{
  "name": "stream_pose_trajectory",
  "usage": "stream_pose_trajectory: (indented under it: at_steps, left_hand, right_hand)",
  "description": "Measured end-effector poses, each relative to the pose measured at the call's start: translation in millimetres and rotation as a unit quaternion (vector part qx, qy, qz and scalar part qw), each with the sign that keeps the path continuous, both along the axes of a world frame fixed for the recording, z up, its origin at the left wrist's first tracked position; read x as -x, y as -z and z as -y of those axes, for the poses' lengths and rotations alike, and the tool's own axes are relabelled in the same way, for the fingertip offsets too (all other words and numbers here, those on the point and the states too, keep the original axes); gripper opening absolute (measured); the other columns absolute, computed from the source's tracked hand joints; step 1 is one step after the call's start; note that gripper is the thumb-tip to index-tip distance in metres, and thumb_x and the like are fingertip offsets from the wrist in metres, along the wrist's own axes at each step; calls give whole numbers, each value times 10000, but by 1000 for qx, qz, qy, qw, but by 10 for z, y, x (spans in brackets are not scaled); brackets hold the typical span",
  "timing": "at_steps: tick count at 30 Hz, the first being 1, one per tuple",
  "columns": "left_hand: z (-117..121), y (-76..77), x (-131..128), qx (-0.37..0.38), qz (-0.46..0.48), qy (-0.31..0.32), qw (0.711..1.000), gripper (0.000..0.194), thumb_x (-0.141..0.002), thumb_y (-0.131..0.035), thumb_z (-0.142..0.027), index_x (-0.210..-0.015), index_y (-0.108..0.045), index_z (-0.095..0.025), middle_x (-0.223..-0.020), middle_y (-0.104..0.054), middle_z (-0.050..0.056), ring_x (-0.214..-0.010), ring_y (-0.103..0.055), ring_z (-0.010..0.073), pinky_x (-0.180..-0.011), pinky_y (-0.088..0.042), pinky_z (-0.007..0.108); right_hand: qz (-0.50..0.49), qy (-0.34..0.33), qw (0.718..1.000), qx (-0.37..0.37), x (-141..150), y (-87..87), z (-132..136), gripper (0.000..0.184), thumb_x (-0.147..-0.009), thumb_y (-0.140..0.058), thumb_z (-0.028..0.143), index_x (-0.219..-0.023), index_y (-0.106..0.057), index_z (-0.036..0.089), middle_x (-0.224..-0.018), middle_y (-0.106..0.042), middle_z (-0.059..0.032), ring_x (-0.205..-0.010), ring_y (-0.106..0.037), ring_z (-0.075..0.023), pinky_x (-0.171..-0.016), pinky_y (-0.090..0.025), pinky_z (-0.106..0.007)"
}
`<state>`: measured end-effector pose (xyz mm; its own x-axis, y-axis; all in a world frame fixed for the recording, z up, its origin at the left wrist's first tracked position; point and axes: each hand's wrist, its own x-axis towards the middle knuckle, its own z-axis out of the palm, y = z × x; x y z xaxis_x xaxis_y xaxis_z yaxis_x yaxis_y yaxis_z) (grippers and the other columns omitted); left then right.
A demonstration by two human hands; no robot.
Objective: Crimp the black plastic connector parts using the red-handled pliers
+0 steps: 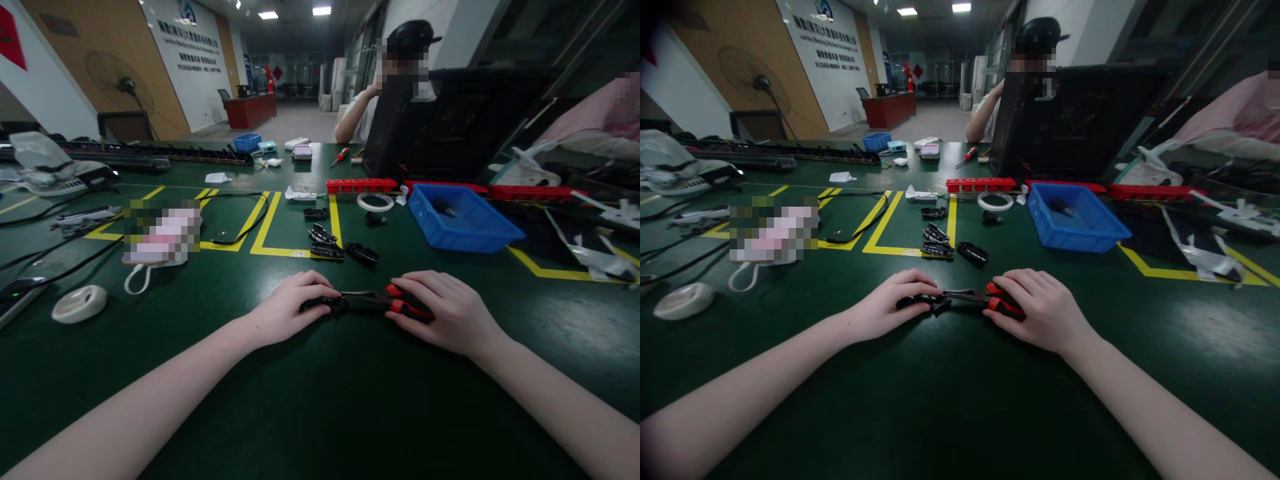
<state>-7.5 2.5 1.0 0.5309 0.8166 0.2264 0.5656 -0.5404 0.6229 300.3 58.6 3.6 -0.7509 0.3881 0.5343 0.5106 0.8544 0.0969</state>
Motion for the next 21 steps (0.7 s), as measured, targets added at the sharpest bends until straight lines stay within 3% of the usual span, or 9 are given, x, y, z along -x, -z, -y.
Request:
stream_pose_trajectory:
  at_steps: [17, 21]
  left_hand:
    - [13, -42, -10, 13, 12, 2, 1000, 273, -967, -584, -176, -1233, -617, -231, -1249, -591, 71, -1149, -572, 244, -1009, -481, 450]
    - [14, -9, -2, 9, 12, 0, 1000, 269, -965, -587, -183, -1227, -622, -232, -1254, -594, 67, -1162, -571, 238, -1013, -482, 442]
  right_hand:
    - [9, -17, 1000, 5, 73, -29, 44, 375, -931, -593, 438, -1097, -639, 105, -978, -699, -154, -831, -670, -250, -702, -558, -372]
    - [23, 3, 999, 43, 86, -18, 58, 361, -931, -582, 457, -1053, -633, 122, -959, -691, -136, -803, -667, -236, -686, -552, -354]
